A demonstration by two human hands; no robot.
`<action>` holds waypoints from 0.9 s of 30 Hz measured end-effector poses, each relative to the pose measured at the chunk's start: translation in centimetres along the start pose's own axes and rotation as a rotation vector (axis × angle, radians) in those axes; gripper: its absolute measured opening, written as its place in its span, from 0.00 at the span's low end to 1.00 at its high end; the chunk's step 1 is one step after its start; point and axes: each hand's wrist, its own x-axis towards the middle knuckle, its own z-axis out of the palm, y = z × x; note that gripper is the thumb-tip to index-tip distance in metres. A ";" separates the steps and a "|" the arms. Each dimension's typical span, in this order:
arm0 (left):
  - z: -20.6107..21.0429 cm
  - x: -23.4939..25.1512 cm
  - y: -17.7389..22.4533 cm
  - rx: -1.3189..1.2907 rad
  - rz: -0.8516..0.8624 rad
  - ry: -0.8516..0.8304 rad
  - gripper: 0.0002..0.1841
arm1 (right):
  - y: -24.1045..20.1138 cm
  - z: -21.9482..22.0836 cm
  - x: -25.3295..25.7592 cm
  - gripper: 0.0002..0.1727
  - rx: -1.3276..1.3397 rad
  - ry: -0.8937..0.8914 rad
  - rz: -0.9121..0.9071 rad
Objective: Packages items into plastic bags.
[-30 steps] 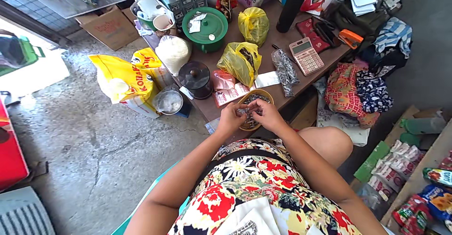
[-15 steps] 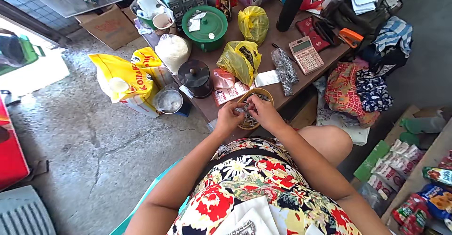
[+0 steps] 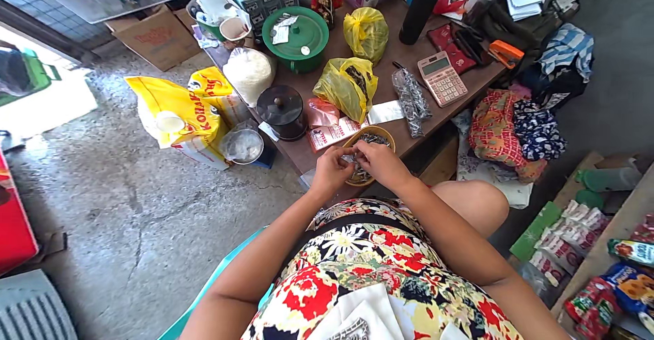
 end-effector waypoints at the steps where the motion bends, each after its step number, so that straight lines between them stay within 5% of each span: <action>1: 0.0 0.0 0.1 -0.001 0.005 0.004 0.16 | 0.0 -0.1 0.0 0.12 0.036 0.006 0.009; 8: -0.1 0.1 -0.5 -0.049 0.023 0.008 0.17 | 0.0 -1.1 -0.3 0.13 0.383 0.099 0.114; 17: -0.1 0.1 -0.3 -0.086 0.027 0.053 0.17 | 0.9 0.1 -1.1 0.12 0.337 -0.002 0.272; 27: 0.0 -0.1 -0.2 -0.029 0.097 0.046 0.18 | -0.1 -0.1 -1.3 0.06 0.009 0.076 0.069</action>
